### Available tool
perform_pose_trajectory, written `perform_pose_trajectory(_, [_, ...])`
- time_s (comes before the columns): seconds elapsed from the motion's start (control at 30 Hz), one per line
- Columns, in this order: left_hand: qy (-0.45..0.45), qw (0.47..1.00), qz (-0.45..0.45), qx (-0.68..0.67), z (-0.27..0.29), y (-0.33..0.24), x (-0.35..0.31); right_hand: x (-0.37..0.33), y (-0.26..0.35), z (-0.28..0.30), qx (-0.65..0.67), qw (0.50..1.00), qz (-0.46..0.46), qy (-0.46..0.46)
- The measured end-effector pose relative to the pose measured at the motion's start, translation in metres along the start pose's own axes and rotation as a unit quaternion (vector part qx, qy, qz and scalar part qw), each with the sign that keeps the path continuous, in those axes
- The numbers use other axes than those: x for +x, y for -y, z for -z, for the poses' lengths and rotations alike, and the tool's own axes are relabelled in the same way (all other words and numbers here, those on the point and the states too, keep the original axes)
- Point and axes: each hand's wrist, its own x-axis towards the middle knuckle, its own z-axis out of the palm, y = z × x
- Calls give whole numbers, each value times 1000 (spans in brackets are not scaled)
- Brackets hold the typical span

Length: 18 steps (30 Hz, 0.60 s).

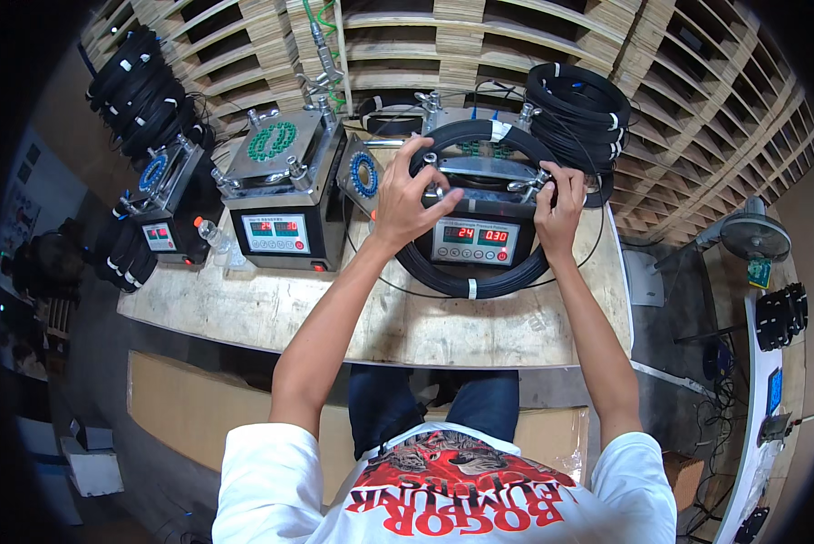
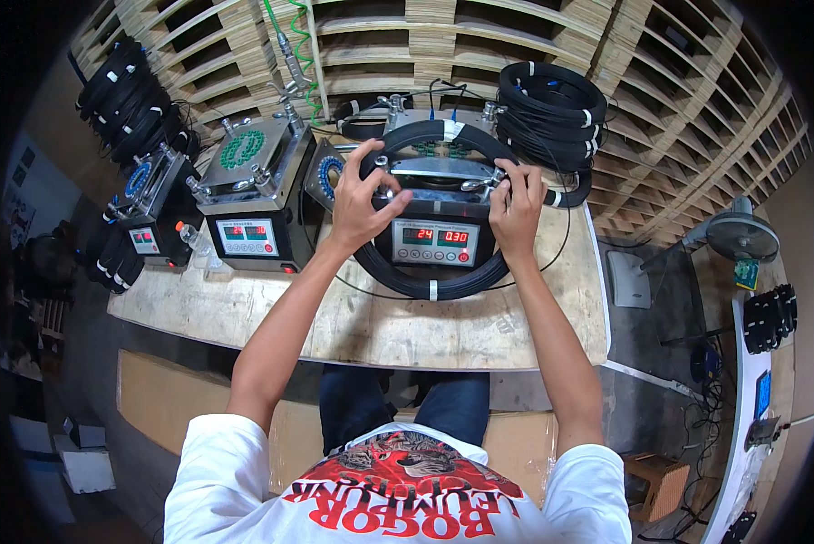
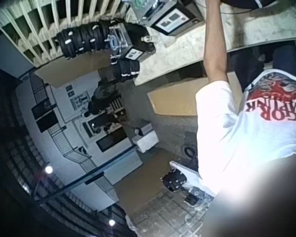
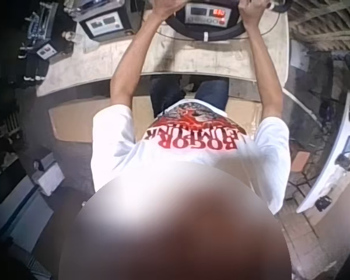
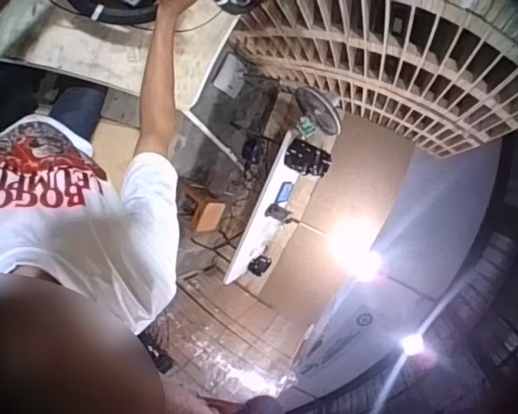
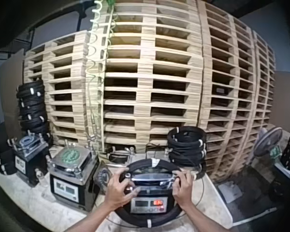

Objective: The person is winding a coil of wire and using a machine to polish or fuse the connectors.

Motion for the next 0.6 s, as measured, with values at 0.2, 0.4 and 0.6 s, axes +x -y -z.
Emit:
perform_pose_trajectory(0.2, [-174, 965, 93, -175, -10, 22, -8, -2, -1, -5, -28, 999, 27, 0])
perform_pose_trajectory(0.4, [-182, 970, 101, 126, -16, 20, -17, -1, -4, -7, -38, 999, 37, -8])
perform_pose_trajectory(0.6, [-189, 977, -28, 91, -17, 24, -21, -1, -3, -9, -41, 998, 47, -21])
